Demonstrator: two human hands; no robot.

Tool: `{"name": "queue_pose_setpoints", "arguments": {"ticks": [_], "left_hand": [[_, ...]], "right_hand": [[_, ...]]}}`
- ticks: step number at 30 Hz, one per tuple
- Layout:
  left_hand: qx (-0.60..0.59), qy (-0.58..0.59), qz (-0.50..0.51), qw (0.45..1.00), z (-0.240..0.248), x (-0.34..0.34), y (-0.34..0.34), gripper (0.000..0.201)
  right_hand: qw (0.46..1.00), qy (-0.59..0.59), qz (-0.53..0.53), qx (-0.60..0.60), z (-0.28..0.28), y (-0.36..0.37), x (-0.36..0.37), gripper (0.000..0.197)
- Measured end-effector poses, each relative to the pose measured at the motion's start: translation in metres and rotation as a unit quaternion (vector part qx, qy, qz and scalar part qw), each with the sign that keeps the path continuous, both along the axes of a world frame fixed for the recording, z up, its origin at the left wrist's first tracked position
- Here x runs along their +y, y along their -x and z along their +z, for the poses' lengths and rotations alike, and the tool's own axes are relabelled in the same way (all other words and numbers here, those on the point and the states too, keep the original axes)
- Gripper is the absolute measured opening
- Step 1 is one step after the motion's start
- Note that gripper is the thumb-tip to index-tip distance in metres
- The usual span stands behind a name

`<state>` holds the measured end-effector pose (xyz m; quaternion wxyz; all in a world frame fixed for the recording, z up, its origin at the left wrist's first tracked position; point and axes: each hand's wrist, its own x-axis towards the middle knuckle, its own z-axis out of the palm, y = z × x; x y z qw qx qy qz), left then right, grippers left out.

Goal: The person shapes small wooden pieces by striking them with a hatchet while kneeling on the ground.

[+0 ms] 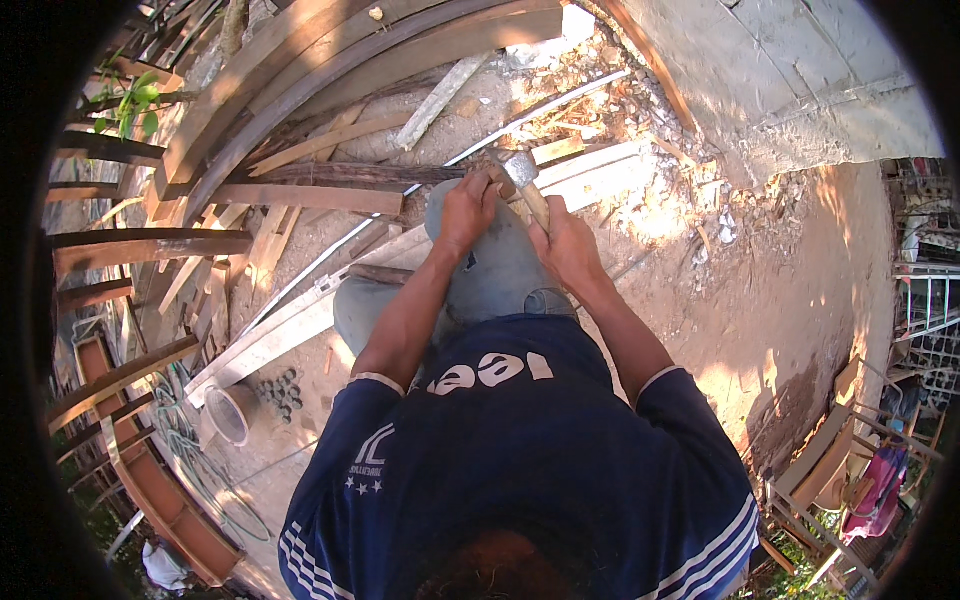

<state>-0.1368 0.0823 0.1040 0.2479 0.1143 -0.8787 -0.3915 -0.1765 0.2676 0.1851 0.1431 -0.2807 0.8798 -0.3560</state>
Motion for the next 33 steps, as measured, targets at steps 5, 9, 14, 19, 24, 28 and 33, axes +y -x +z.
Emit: {"name": "queue_pose_setpoints", "arguments": {"ticks": [5, 9, 14, 19, 24, 28, 33], "left_hand": [[-0.011, 0.005, -0.003, 1.000, -0.005, -0.003, 0.006, 0.019], [-0.026, 0.016, 0.007, 1.000, -0.011, -0.004, 0.005, 0.020], [-0.044, 0.026, 0.008, 0.999, -0.017, -0.005, 0.005, 0.021], [-0.037, 0.020, 0.009, 0.999, -0.010, -0.003, 0.008, 0.020], [-0.007, 0.026, 0.020, 0.999, -0.011, -0.009, 0.009, 0.015], [-0.018, 0.002, 0.016, 1.000, -0.009, -0.008, 0.002, 0.014], [-0.026, -0.054, 0.021, 0.998, -0.014, -0.024, -0.008, 0.013]], "right_hand": [[1.000, -0.009, -0.007, -0.004, 0.001, 0.002, -0.002, 0.026], [1.000, 0.017, -0.004, -0.012, 0.011, 0.005, -0.003, 0.027], [0.984, 0.168, -0.041, 0.037, 0.070, -0.006, -0.012, 0.029], [0.982, 0.168, -0.047, 0.072, 0.031, -0.005, -0.015, 0.030], [0.999, 0.033, 0.006, -0.038, -0.021, 0.013, -0.002, 0.032], [0.998, -0.027, -0.003, -0.054, -0.035, 0.015, -0.008, 0.034], [0.992, -0.109, -0.028, -0.052, -0.118, 0.024, 0.017, 0.036]]}}
